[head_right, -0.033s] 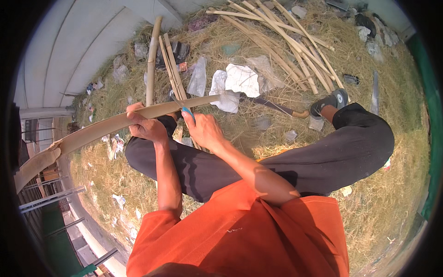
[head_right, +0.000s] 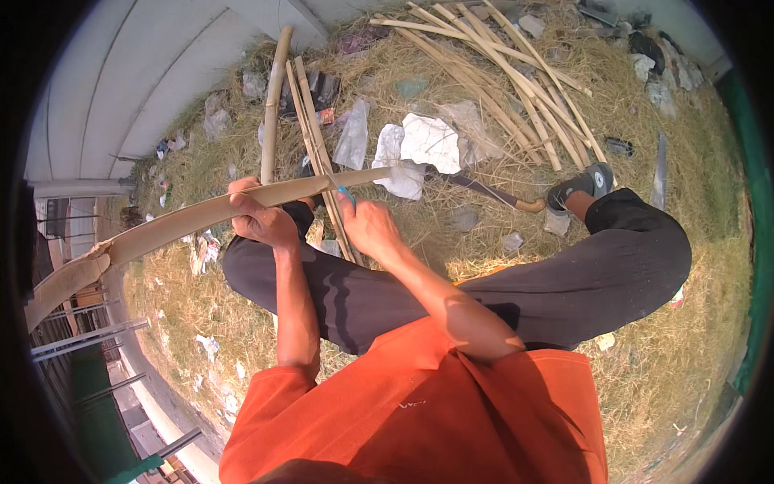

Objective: The person sits on the ground and uses a small knife to shave and smooth thin bamboo strips. They hold the strips in one hand and carefully scrape the surface with the knife in the other, occasionally rotating the strips to work on different sides.

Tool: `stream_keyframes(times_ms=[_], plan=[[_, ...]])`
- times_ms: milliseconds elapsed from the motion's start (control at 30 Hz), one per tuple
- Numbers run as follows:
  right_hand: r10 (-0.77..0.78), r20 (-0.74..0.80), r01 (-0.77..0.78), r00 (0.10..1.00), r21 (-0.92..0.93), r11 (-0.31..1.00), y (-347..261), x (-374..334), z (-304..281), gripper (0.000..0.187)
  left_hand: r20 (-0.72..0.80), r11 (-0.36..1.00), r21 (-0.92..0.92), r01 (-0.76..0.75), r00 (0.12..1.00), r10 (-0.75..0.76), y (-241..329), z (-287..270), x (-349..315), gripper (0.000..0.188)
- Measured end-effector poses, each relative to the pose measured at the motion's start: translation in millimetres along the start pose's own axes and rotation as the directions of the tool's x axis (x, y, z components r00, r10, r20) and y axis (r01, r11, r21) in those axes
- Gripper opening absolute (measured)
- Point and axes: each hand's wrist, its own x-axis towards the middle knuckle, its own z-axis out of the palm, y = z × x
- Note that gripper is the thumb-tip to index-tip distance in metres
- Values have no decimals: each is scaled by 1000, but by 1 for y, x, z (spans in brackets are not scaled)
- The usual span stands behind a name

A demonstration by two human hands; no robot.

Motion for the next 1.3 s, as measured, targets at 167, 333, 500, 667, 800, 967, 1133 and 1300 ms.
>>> stream_keyframes(times_ms=[167,333,500,667,800,967,1133,1300], plan=[[-112,-52,120,992,209,971,-60,-8,-33,41,220,991,5,135,966,-132,-3,-9,14,48],[-347,-267,422,899,321,848,-88,19,-18,29,595,974,40,223,777,-203,14,-27,50,49],[-350,-137,374,927,254,892,-87,24,-35,21,393,968,-196,159,917,-71,60,-60,113,100],[-394,73,376,916,181,909,-90,7,-30,19,82,904,-418,-88,988,134,122,-119,186,72],[-365,62,330,929,305,893,-124,-28,-62,26,-156,950,-287,-121,985,78,135,-100,175,33],[-584,89,455,807,536,711,-172,-87,-68,34,-321,974,-134,-180,938,130,163,-98,148,27],[-593,198,462,781,456,761,-188,-108,-75,34,-387,978,-61,-199,908,161,176,-76,141,31],[-348,247,322,904,139,936,-154,-89,-74,35,-393,986,-33,-166,909,140,178,-74,144,31]])
